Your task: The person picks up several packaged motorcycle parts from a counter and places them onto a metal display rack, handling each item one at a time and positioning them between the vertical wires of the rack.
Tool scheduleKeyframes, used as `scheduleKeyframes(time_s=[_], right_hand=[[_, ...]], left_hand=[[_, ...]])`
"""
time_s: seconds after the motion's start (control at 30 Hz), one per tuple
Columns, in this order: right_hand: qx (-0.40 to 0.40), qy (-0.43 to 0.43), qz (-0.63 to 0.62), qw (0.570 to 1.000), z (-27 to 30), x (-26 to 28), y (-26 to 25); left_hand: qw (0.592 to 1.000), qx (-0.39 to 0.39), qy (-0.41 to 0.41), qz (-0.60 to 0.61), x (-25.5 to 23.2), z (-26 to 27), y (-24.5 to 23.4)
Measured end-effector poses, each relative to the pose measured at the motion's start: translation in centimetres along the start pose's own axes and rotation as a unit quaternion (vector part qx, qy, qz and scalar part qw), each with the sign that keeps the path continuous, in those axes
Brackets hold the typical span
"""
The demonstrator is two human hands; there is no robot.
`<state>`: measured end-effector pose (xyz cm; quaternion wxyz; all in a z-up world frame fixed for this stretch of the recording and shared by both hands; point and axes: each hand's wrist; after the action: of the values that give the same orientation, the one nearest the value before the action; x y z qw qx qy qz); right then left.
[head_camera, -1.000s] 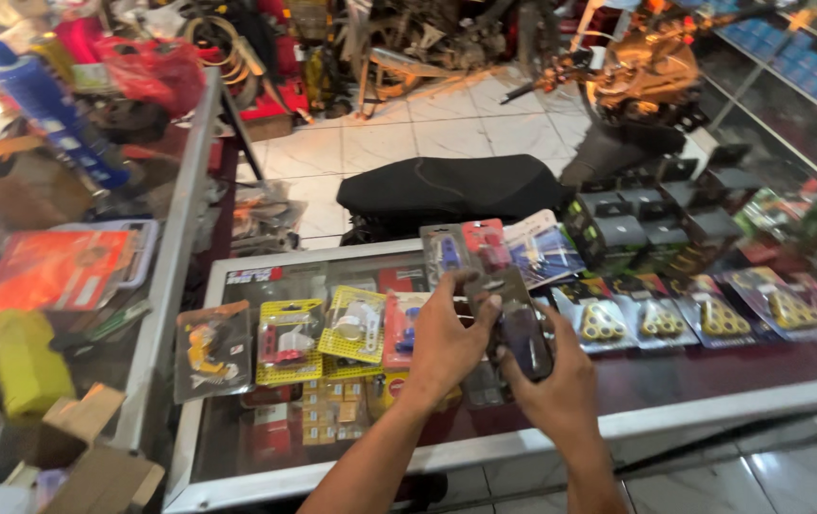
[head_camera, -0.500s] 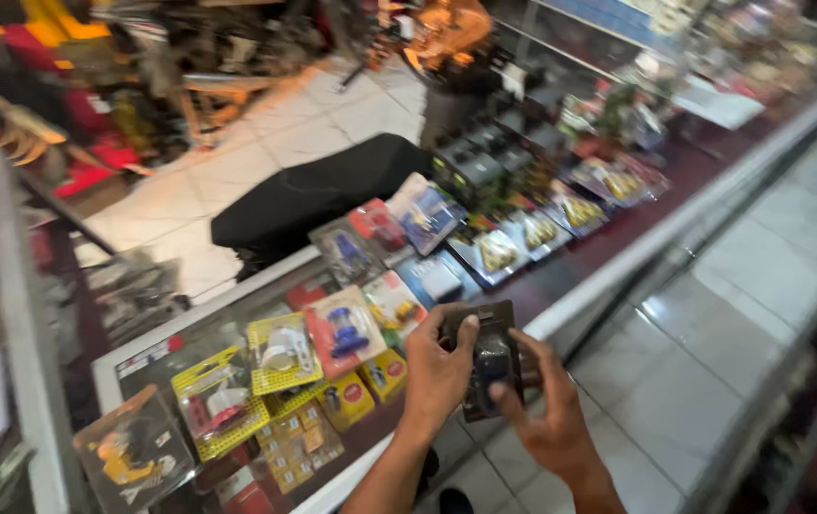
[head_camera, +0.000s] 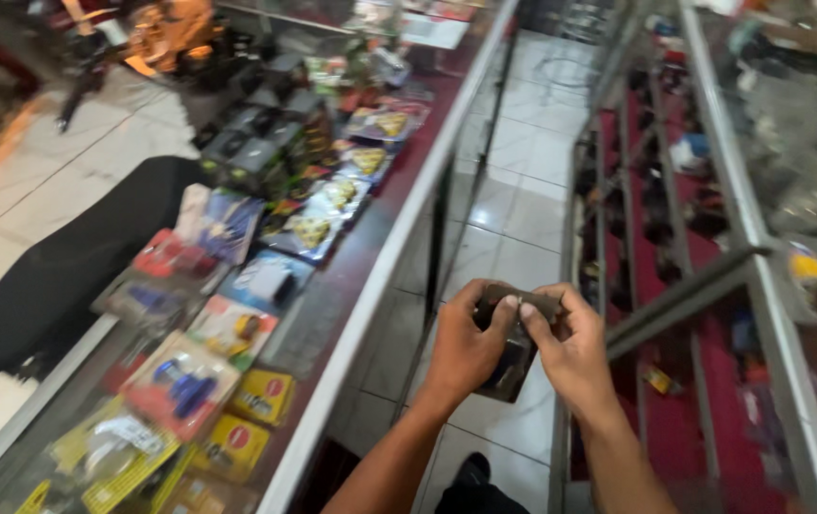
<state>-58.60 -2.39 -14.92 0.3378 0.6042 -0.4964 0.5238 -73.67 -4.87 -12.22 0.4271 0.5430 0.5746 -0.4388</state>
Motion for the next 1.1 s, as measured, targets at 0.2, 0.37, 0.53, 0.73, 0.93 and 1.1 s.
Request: scheduleKeyframes(time_s=[0.2,0.37,0.53,0.73,0.93,1.1], right_hand=[[-0.095,-0.029,0.009,0.995,0.3,0.4,-7.2],[-0.184,-0.053,0.027,0.981,0.9,0.7,-13.6],[-0.239,-0.056,0.080,0.966,1.8,0.6,-19.9],[-0.293,-0.086,0.097,0.947,4.1,1.2,-25.6],[-0.362,-0.087,0.098,0.923,6.0,3.0,-29.0],[-0.427,-0.094,0.152,0.886,8.3,4.5,-30.8]], left_hand=[[0.992,0.121,0.045,0.010,0.0,-4.5,6.5],[0.979,0.193,0.045,0.045,-0.5,-7.7,13.2],[0.963,0.242,0.064,0.102,-0.3,-10.3,20.4],[0.940,0.303,0.069,0.142,0.2,-11.4,27.7],[0.918,0.345,0.095,0.169,-1.2,-12.1,33.4],[0.902,0.393,0.096,0.154,-3.1,-12.0,36.9]])
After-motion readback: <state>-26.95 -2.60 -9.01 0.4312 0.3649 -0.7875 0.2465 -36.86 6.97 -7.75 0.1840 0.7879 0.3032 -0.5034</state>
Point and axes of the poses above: each hand's wrist, its own z-axis away from the middle knuckle, its own y-axis out of the palm, x = y × z, and after that the axes turned 10 degrees about x, right-handed
